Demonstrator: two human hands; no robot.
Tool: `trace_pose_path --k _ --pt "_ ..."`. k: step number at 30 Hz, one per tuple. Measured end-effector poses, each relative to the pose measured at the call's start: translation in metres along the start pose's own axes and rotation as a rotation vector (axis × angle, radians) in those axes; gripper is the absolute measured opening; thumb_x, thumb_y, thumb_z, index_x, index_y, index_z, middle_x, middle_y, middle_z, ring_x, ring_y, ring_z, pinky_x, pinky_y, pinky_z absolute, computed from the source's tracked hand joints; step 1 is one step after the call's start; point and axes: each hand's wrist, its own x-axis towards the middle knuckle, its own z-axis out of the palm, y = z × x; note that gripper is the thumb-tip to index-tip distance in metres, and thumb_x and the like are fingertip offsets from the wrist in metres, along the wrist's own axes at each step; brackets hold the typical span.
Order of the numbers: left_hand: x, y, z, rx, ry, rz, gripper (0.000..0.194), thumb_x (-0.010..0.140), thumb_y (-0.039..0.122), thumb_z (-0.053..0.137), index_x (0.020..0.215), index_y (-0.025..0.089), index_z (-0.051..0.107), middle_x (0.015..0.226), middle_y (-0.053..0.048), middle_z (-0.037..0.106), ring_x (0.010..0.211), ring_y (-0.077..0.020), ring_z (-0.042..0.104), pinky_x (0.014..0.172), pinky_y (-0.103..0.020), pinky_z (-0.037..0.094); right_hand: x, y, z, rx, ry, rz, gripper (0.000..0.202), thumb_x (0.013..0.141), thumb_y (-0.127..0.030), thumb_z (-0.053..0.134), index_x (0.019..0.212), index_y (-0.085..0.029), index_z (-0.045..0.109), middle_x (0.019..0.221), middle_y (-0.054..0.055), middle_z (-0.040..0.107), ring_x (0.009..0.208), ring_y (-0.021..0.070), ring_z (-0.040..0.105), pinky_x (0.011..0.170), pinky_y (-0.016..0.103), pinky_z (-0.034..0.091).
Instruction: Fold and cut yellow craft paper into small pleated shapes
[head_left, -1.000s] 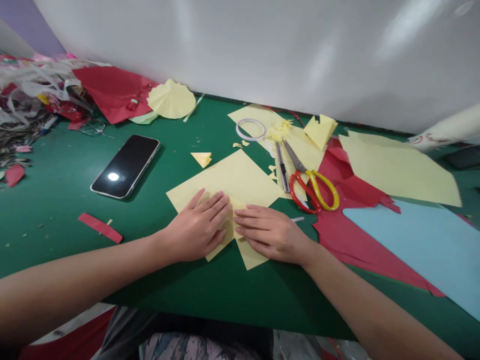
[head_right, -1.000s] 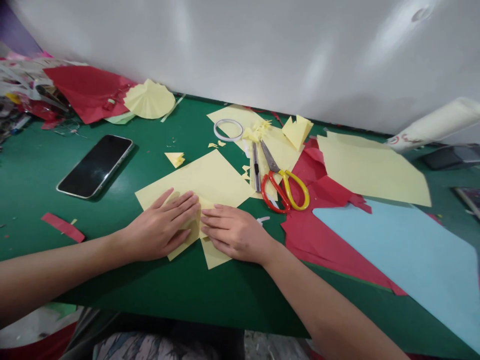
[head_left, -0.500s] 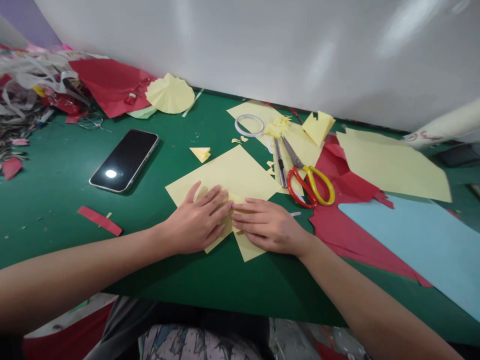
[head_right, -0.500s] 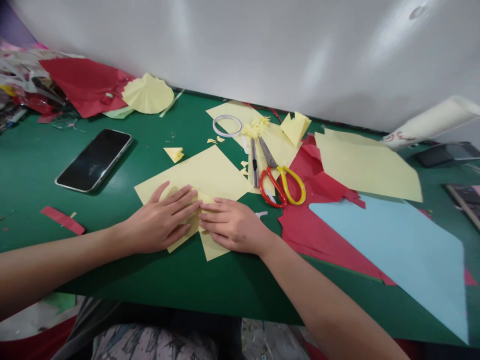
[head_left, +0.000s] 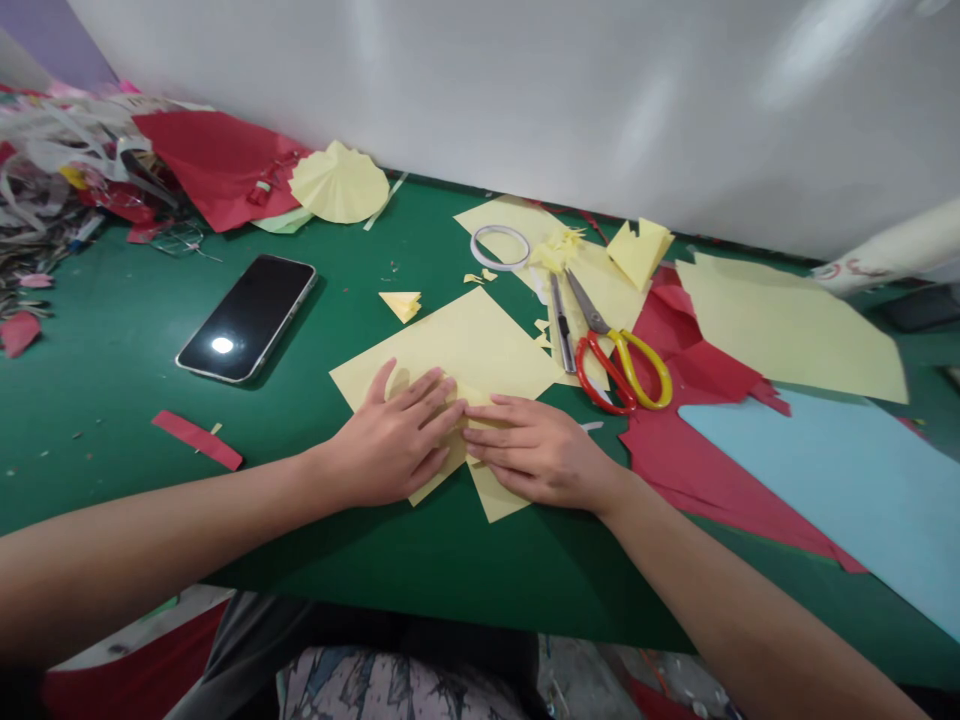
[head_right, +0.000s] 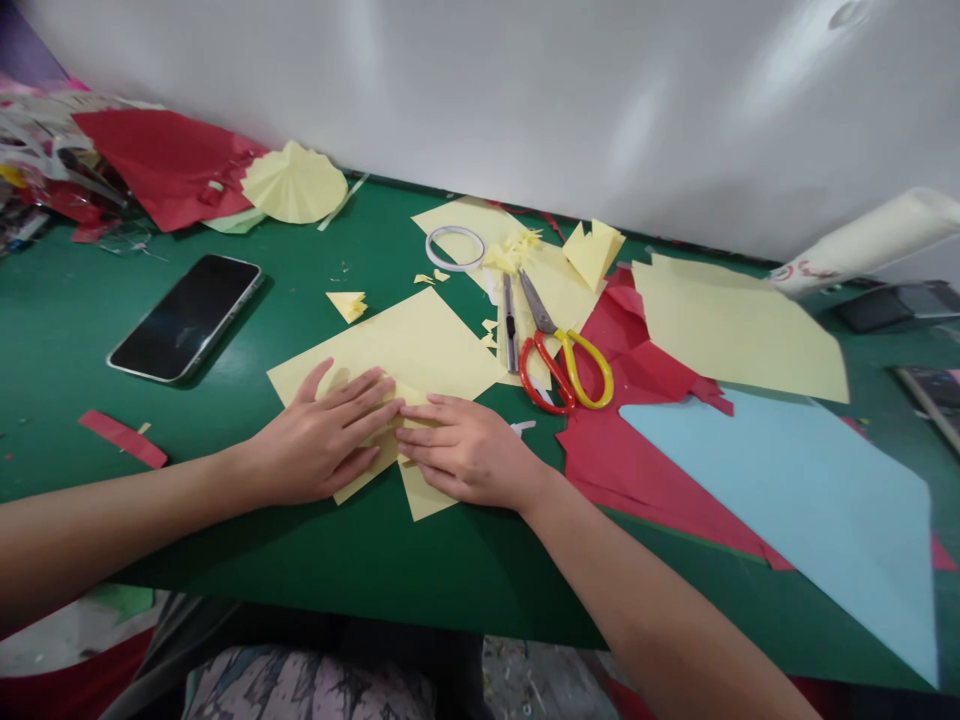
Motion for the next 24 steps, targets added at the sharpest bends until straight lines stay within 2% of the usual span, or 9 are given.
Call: trace_pose_path --k 15,24 --pt "0.0002 0.0003 0.0003 0.01 -0.004 -0.007 0.039 0.085 0.027 0.03 0.12 0.013 0.042 0.126 -0.014 0.041 0.12 -0.0286 0.031 0.095 -0.057 0.018 0.001 -0.0012 -0.0017 -0.011 -0.012 0.003 0.022 0.08 -0.017 0.046 0.095 -0.014 0.062 0.104 0.001 0.062 0.109 0.0179 0.047 0.094 0.039 0.038" --pt "0.0005 0.0007 -0.0001 0.074 0.094 0.042 0.033 0.084 0.024 0.033 0.111 0.013 0.05 0.118 -0.014 0.05 0.115 -0.0285 0.039 0.095 -0.057 0.023 0.0018 -0.0022 -0.0033 -0.015 -0.047 0.013 0.024 0.081 -0.018 0.043 0.098 -0.015 0.061 0.106 0.001 0.061 0.111 0.0175 0.045 0.095 0.038 0.037"
